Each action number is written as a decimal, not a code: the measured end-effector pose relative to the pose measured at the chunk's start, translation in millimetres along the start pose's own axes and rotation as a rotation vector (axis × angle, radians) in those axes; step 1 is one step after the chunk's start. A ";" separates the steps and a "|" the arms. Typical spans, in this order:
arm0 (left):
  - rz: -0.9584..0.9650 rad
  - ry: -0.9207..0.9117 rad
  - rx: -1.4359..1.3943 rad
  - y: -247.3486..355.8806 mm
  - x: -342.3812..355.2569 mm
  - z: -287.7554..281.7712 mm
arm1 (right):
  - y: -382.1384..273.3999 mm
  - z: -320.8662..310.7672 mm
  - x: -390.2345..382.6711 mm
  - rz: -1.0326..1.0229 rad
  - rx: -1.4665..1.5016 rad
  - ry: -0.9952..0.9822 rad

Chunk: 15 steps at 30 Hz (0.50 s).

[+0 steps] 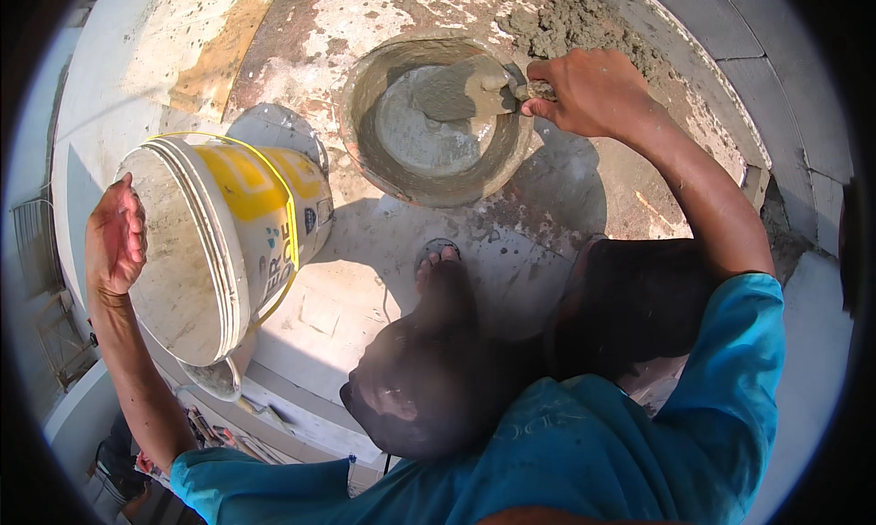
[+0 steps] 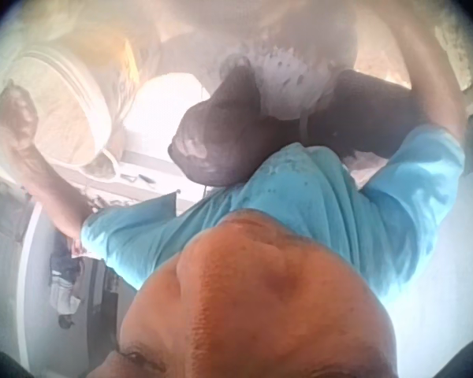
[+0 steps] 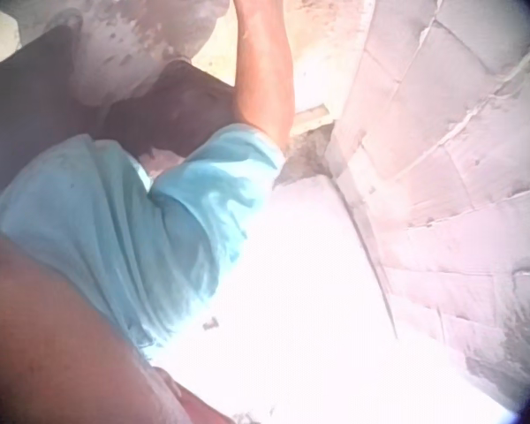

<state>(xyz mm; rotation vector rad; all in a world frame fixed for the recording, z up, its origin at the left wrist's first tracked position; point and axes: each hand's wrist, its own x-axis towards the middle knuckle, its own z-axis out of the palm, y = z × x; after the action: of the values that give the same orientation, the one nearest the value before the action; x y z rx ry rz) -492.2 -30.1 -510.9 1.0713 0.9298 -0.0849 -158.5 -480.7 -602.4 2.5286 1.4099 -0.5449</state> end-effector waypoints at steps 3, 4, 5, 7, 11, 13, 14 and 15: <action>0.085 0.190 0.253 16.7 -14.5 125.1 | 3.0 -4.2 -6.0 0.010 -0.010 -0.028; 0.037 0.097 0.272 7.1 -3.2 172.9 | 12.4 5.3 -5.2 0.001 -0.029 0.016; -0.006 0.032 0.288 2.5 0.1 207.8 | 17.3 7.9 -5.3 -0.034 -0.043 0.070; -0.060 -0.128 0.408 -19.7 21.0 226.2 | 10.7 2.1 -6.6 -0.054 -0.011 0.096; -0.087 -0.023 0.572 -74.3 77.5 272.8 | -0.9 -8.4 -11.1 -0.013 0.051 0.033; 0.093 0.039 1.212 -85.7 84.8 294.7 | 3.9 -1.1 -14.2 -0.069 0.034 0.088; 0.182 0.080 1.531 -89.4 84.4 297.9 | 5.0 1.1 -13.4 -0.103 0.024 0.120; 0.226 0.092 1.623 -88.9 83.5 298.6 | 8.3 5.0 -12.4 -0.102 0.028 0.149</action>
<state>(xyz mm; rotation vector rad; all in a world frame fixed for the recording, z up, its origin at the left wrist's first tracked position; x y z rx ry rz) -300.2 -278.2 -586.1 2.6707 0.7030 -0.6874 -158.5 -496.5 -602.0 2.5766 1.6007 -0.4028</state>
